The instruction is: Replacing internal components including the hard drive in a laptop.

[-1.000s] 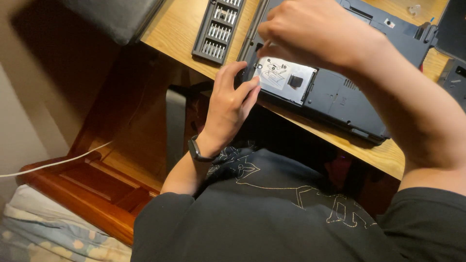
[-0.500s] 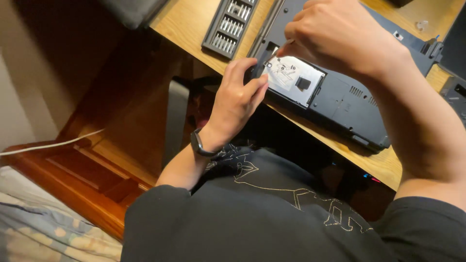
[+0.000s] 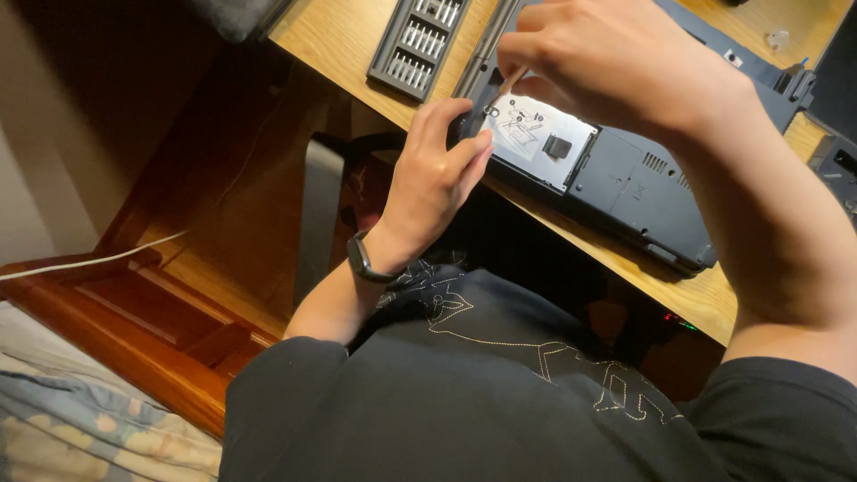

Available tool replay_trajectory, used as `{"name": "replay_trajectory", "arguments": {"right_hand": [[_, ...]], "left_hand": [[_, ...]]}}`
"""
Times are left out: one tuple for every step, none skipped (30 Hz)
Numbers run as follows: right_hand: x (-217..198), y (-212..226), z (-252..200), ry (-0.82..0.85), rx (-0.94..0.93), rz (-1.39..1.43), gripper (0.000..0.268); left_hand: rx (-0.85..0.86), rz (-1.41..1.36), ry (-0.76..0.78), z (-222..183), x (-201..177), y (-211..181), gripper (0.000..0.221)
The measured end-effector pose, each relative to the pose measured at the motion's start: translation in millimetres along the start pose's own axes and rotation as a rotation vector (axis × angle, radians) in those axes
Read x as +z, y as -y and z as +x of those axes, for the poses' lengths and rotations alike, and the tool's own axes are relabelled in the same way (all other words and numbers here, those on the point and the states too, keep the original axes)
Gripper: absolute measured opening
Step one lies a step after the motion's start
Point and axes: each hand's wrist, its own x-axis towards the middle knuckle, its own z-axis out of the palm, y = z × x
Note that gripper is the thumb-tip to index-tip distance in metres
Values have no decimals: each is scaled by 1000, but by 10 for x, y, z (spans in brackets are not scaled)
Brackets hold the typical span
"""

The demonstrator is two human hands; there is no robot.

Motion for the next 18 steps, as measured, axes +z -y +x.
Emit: {"name": "replay_trajectory", "arguments": {"right_hand": [[13,-2,-6,-7,-13,11,22],[29,-3,-8,-12,-28,25,22],[47,-11,-15,-10,-30,28,22],[62,-18,-19,29,4,2,27],[76,-24,-24,69,39,-25,32],[77,-18,-18,70,37,-27,32],[76,-12,-13,76,43,-42,34],[74,-8,-6,82,48,-57,35],[65,-6,4,83,46,-59,35],[65,6,8,89,60,-64,36],[65,18,9,94,74,-70,37],[77,24,13,94,75,-68,37],[88,31,15,103,97,-59,38],[94,36,16,111,120,-51,39],[112,36,18,111,123,-51,39],[124,32,24,116,129,-49,39],[136,27,29,120,136,-48,38],[142,28,28,119,138,-49,38]], "left_hand": [[-6,-10,1,3,-5,-5,26],[-15,-19,2,-1,-13,-11,26],[-20,-18,2,-3,-5,-6,26],[-12,-16,3,-3,-3,-1,26],[-5,-14,4,-3,-2,4,26],[-5,-14,1,-9,3,9,26],[-13,-22,6,-15,9,13,26],[-20,-30,11,-19,13,18,25],[-21,-30,7,-7,12,17,25],[-19,-33,6,-10,4,13,25],[-17,-37,4,-13,-1,7,25],[-17,-37,6,-12,-4,3,25],[-12,-27,5,-10,-7,-5,26],[-5,-17,3,-4,-8,-11,26],[-4,-18,4,-11,-8,-14,26],[-3,-15,4,-9,-8,-13,26],[-2,-13,4,-6,-9,-13,26],[0,-13,4,-10,-8,-10,26]]}}
